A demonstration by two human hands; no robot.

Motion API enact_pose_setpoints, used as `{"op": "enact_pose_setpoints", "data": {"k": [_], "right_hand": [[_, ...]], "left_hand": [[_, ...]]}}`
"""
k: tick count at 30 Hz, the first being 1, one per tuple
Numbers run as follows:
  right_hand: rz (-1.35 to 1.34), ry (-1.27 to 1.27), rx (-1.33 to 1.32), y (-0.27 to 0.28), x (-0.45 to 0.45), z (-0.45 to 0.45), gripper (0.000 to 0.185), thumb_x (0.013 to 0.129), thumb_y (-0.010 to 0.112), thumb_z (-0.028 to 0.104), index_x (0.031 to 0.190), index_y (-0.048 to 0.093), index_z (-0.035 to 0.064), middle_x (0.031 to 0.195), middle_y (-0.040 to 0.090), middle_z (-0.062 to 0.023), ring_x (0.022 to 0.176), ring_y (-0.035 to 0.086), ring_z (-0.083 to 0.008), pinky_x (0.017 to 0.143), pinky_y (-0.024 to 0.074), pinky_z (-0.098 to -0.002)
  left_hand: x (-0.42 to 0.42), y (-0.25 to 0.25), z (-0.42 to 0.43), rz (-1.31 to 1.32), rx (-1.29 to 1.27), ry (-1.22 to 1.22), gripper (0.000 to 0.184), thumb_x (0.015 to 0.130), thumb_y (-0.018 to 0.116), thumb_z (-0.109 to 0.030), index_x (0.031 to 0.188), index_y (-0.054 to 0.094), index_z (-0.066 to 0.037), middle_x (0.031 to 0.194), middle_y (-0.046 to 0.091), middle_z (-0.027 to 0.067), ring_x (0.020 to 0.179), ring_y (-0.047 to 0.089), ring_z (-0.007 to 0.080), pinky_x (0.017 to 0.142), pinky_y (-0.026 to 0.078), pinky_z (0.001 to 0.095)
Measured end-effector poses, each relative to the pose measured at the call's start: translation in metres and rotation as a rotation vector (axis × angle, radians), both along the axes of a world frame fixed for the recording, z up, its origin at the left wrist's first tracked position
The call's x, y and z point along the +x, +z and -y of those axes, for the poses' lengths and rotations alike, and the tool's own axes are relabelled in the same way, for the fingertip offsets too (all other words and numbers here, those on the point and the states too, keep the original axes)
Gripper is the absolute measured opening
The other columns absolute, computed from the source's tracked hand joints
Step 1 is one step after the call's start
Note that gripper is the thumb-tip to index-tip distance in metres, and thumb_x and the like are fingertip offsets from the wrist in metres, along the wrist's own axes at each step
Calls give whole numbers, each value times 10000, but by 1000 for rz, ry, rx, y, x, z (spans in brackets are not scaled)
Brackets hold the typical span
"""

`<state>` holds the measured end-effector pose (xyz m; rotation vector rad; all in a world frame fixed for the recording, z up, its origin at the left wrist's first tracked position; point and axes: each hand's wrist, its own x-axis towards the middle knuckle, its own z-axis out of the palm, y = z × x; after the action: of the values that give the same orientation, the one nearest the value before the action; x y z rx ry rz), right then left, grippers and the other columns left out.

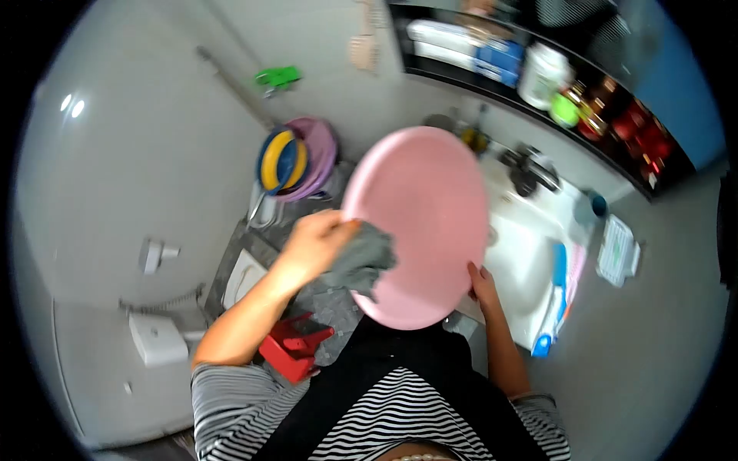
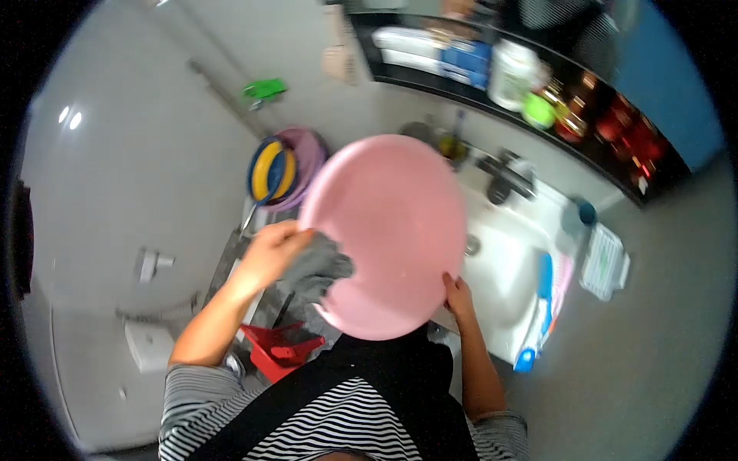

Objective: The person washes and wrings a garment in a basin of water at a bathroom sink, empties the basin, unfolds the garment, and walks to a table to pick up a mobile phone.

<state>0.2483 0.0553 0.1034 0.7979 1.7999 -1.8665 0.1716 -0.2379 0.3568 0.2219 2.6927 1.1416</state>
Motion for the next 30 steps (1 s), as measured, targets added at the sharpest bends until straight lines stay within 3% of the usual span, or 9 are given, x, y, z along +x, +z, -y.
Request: {"op": "enact_pose_setpoints", "data": {"k": [1, 4, 8, 15, 20, 22, 24, 27, 30], "right_hand": [[15, -5, -29, -9, 6, 8, 402, 871, 501, 422, 925, 542, 26, 579, 514, -35, 404, 434, -109, 345, 305, -255], [12, 16, -164, 1, 15, 31, 380, 863, 522, 420, 915, 527, 43, 624, 525, -27, 455, 478, -110, 363, 334, -248], [-33, -222, -328, -25, 2, 52, 343, 888, 498, 353, 1000, 492, 29, 649, 506, -51, 492, 462, -151, 407, 329, -261], [-118, -234, -561, -42, -35, 78, 363, 878, 515, 287, 1112, 458, 15, 884, 528, -103, 729, 520, -209, 589, 418, -312], [-223, -164, -574, -38, -19, 80, 408, 871, 528, 240, 1191, 434, 5, 1051, 544, -141, 899, 561, -251, 719, 481, -348], [-337, -172, -498, -29, 4, 79, 432, 868, 533, 221, 1223, 424, 1, 1118, 551, -156, 967, 578, -268, 771, 506, -362], [-508, -236, -371, 7, 27, 98, 514, 839, 558, 152, 1282, 362, -17, 1212, 487, -166, 1081, 508, -292, 928, 416, -406], [-553, -129, -177, 48, 42, 119, 539, 832, 542, 116, 1304, 327, -32, 1209, 479, -170, 1069, 508, -272, 907, 426, -367], [-590, -125, -52, 58, 41, 139, 497, 839, 512, 107, 1283, 350, -48, 1182, 495, -175, 1046, 523, -266, 885, 435, -359]], "left_hand": [[6, 0, 0, -163, -1, -108, 207, 830, 591, -189, 851, 619, 15, 755, 579, 176, 679, 570, 261, 612, 445, 340], [23, 23, -17, -243, -60, -278, 207, 814, 578, -163, 875, 598, 34, 1031, 566, 203, 904, 571, 363, 788, 469, 394], [51, 36, -46, -363, -293, -457, 248, 818, 558, -192, 848, 565, 54, 1015, 523, 305, 684, 617, 358, 583, 524, 376], [76, 8, -21, -668, -453, -370, 232, 729, 534, -152, 803, 565, 65, 1077, 454, 432, 521, 621, 316, 523, 519, 364], [92, -5, 53, -622, -96, -165, 246, 798, 547, -189, 755, 560, 53, 1026, 517, 363, 619, 609, 373, 610, 510, 401], [80, -33, 97, -609, 237, -130, 257, 817, 558, -209, 755, 565, 40, 1002, 545, 297, 728, 601, 381, 672, 480, 419], [81, -54, 135, -536, 348, -64, 239, 820, 565, -205, 762, 578, 27, 933, 574, 251, 776, 601, 351, 674, 458, 408], [84, -102, 179, -289, 518, 180, 262, 840, 559, -224, 781, 597, 29, 709, 592, 203, 699, 599, 333, 635, 451, 386], [85, -122, 229, -71, 522, 259, 304, 846, 547, -279, 829, 619, 16, 732, 609, 189, 677, 611, 253, 623, 448, 339]]}}
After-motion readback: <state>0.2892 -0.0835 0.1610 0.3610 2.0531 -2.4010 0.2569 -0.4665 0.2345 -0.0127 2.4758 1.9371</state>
